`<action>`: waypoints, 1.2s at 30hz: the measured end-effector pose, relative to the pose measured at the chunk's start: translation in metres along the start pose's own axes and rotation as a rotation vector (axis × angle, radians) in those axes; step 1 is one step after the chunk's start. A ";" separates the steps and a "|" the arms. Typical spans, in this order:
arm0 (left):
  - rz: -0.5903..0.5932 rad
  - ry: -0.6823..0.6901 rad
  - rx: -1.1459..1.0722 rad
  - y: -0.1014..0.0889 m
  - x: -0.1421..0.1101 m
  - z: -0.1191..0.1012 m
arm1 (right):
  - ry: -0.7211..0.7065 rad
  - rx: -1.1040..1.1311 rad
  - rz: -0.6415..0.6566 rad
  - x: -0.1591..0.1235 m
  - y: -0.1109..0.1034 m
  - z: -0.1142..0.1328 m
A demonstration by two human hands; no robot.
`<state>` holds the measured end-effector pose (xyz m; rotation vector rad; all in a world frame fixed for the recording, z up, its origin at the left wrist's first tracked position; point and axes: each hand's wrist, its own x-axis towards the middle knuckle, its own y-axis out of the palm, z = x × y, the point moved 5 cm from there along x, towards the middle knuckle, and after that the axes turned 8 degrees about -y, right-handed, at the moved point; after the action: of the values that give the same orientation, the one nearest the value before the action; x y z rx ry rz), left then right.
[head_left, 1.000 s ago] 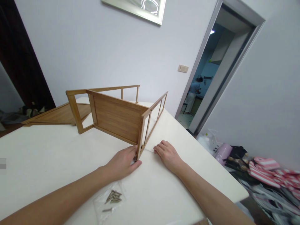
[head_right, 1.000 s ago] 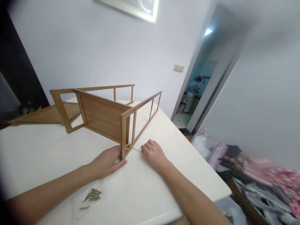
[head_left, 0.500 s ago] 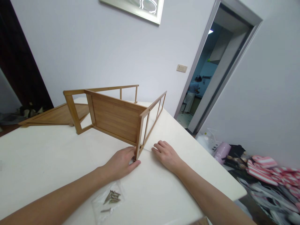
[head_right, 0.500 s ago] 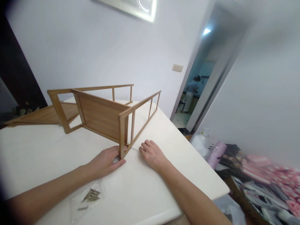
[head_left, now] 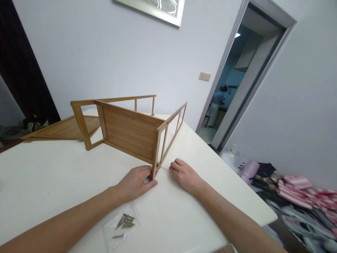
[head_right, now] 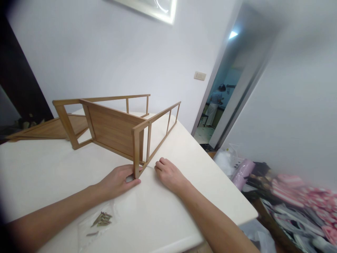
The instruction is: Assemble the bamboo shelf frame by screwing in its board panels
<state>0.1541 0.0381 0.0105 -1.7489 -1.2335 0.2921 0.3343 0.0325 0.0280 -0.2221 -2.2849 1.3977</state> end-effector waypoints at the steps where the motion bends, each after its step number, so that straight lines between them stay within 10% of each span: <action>1: 0.004 -0.003 -0.002 0.000 0.000 0.001 | -0.002 -0.008 -0.003 0.000 0.000 0.000; 11: 0.024 -0.044 -0.048 0.002 0.000 0.004 | 0.048 -0.057 0.044 0.002 0.002 0.000; 28: 0.037 -0.114 -0.080 0.001 0.000 0.008 | 0.392 0.654 -0.219 -0.011 0.025 -0.027; 36: 0.045 -0.148 -0.112 -0.003 0.000 0.002 | 0.329 0.504 -0.220 -0.013 0.017 -0.013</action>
<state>0.1509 0.0397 0.0119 -1.8805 -1.3391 0.3922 0.3502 0.0457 0.0145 -0.0321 -1.5852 1.6245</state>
